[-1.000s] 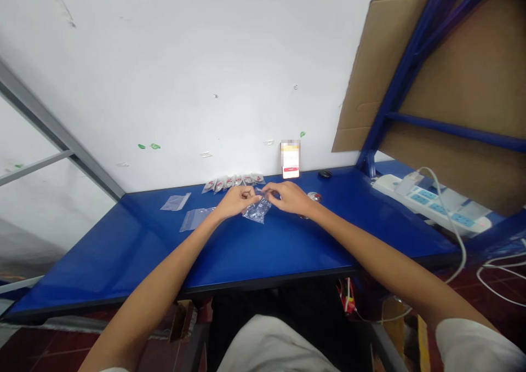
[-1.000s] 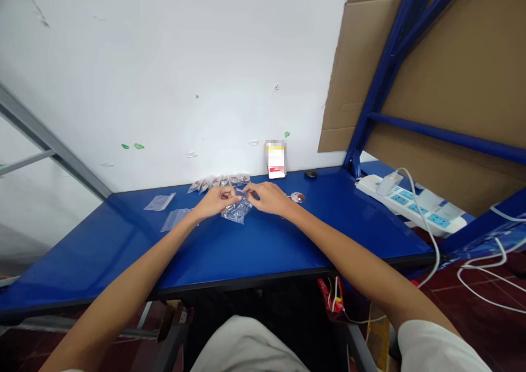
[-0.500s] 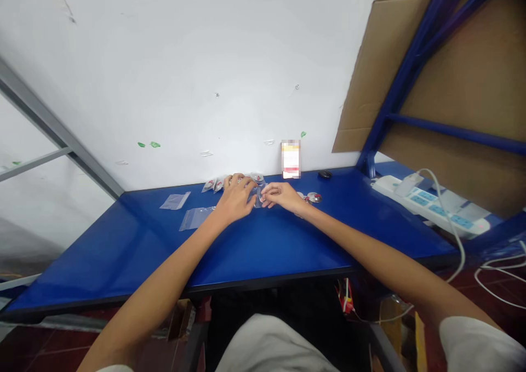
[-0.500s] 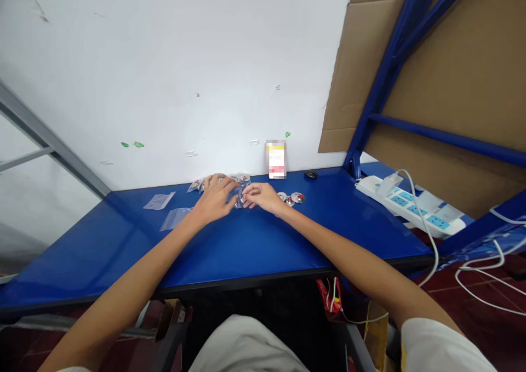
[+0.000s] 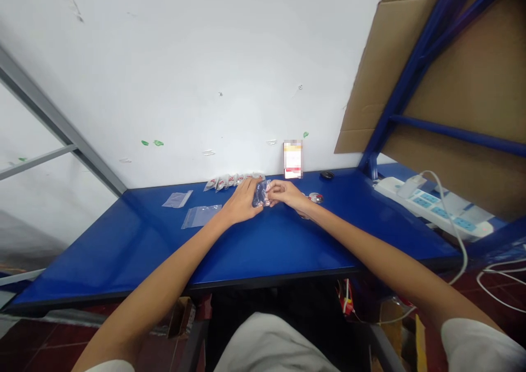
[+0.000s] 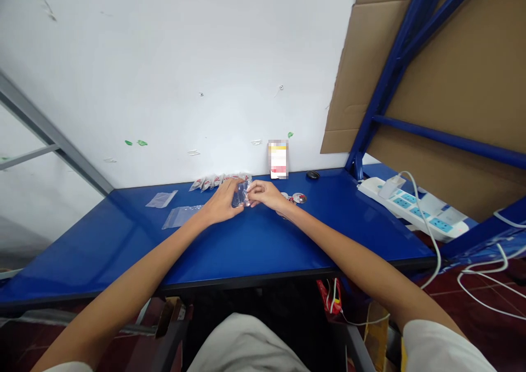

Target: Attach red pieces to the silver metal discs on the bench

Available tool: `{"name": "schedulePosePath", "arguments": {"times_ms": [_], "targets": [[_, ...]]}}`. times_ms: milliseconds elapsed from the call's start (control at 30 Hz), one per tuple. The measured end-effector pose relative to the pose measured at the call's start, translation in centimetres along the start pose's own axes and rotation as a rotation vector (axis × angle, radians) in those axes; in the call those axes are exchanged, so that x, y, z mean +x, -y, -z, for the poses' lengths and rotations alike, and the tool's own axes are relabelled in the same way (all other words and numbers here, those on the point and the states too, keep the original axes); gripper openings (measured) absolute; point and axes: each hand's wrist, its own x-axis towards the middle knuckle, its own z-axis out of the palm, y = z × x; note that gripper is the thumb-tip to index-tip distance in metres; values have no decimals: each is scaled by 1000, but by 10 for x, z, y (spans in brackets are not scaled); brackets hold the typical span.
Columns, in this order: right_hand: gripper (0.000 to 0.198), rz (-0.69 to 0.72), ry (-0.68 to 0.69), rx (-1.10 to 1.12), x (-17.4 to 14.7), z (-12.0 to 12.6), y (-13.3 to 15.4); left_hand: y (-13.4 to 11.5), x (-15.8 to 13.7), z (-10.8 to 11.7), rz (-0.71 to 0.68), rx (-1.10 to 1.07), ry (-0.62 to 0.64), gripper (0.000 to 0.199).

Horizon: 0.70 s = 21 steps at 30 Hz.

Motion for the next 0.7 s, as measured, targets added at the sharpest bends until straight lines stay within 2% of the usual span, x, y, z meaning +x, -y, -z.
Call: {"name": "schedulePosePath", "arguments": {"times_ms": [100,300,400,700], "targets": [[39,-16,3,-27,0,3,0,-2,0,2,-14,8,7,69],[43,-19,95,-45,1,7,1,-8,0,7,-61,-2,23,61],[40,-9,83,-44,2,8,1,-10,0,9,-66,-7,39,63],[48,-74,185,-115,-4,4,7,-18,0,12,-81,-59,98,67]]}}
